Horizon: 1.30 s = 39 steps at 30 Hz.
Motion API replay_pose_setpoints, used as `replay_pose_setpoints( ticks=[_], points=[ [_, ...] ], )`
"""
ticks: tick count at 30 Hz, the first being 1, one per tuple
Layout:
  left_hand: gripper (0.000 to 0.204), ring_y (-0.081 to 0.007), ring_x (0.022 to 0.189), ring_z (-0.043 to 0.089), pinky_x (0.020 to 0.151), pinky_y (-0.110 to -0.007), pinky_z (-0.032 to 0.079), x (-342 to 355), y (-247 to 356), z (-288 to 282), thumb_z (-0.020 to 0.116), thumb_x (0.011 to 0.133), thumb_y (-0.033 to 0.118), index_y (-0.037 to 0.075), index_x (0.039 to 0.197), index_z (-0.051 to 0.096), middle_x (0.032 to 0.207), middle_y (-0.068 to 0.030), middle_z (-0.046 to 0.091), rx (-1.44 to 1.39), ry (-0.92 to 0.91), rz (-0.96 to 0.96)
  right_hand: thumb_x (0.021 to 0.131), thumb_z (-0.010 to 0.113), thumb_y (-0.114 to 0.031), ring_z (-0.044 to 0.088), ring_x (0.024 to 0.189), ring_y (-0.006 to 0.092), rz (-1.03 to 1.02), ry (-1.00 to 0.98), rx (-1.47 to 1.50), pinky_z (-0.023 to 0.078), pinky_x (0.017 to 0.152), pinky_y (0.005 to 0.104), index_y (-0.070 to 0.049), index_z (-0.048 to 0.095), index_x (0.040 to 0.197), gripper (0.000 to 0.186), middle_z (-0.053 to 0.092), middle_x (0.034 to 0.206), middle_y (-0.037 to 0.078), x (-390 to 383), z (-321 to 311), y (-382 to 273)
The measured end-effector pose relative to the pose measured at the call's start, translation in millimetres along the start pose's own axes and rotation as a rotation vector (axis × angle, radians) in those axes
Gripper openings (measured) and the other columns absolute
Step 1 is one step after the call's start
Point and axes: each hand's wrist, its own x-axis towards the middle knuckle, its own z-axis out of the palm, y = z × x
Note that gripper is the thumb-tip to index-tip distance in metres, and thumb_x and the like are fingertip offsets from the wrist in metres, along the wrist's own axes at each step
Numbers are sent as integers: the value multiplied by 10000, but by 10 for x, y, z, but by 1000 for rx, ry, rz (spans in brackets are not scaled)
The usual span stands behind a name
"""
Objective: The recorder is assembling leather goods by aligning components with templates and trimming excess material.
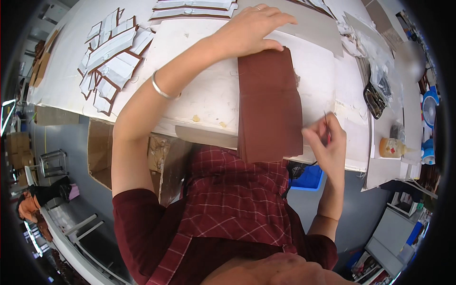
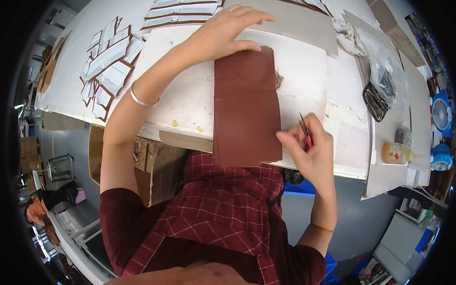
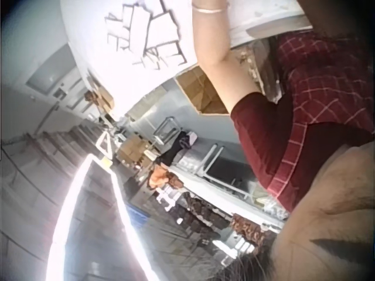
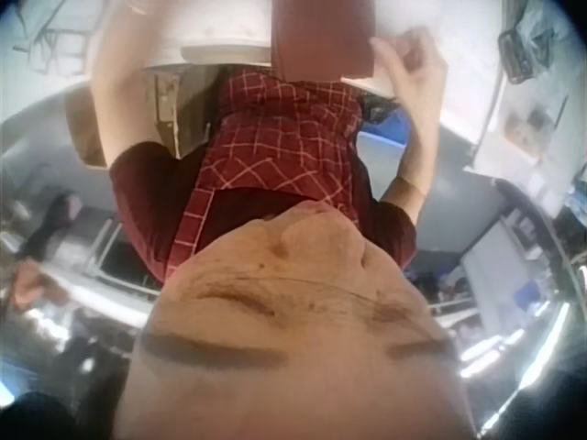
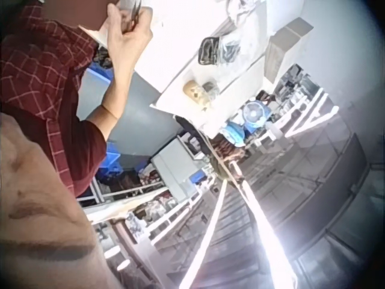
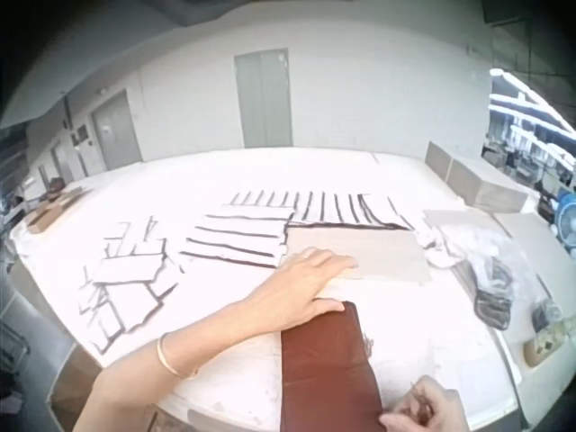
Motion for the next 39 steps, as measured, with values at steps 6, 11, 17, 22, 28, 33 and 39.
replay_pose_setpoints(
  ticks=[6, 11, 17, 22, 28, 33, 39],
  points=[
    [162, -134, 732, 614, 643, -275, 520, -88, 738, -316, 632, 949, 119, 24, 1079, 648, 838, -49, 660, -714, -358, -569, 848, 797, -245, 519, 512, 222, -102, -218, -190, 442, 510, 323, -30, 531, 878, 344, 525, 615, 98, -6, 254, -73],
    [131, -126, 750, 610, 677, -283, 508, -222, 933, -226, 661, 926, 133, 14, 979, 676, 851, -48, 670, -787, -416, -610, 810, 828, -249, 540, 526, 209, -139, -312, -167, 452, 516, 319, -43, 557, 867, 346, 550, 632, 83, -88, 270, -95],
    [220, -159, 728, 587, 676, -309, 481, -91, 1116, -219, 704, 880, 236, 17, 883, 687, 826, -65, 648, -587, -567, -590, 813, 799, -173, 377, 593, 76, -71, -162, -53, 338, 534, 241, -28, 562, 873, 285, 435, 635, -6, 95, -95, 0],
    [215, -138, 719, 552, 661, -291, 463, -132, 1064, -218, 652, 931, 238, 29, 891, 679, 807, -45, 611, -681, -510, -683, 907, 700, -209, 375, 603, 88, 5, -140, -140, 326, 550, 247, -9, 582, 919, 232, 436, 642, 8, 220, -256, 49],
    [220, -117, 747, 520, 679, -263, 433, -108, 1160, -317, 653, 950, 257, 45, 897, 675, 834, -31, 601, -606, -581, -630, 929, 674, -222, 399, 527, 159, -77, -176, -182, 351, 516, 302, -13, 601, 909, 223, 432, 587, 72, 246, -229, 73],
    [225, -193, 741, 624, 713, -346, 503, -147, 1163, -213, 683, 904, 248, 25, 924, 705, 781, -64, 673, -745, -544, -724, 933, 664, -240, 422, 467, 260, -108, -259, -271, 363, 486, 341, -24, 624, 878, 226, 446, 550, 127, 265, -203, 39],
    [182, -83, 745, 529, 698, -265, 454, -159, 1231, -229, 647, 966, 187, 10, 926, 660, 796, -3, 600, -792, -507, -862, 943, 643, -270, 507, 492, 327, -132, -281, -309, 385, 493, 373, -37, 643, 856, 249, 516, 577, 160, 341, -82, -29]
  ],
)
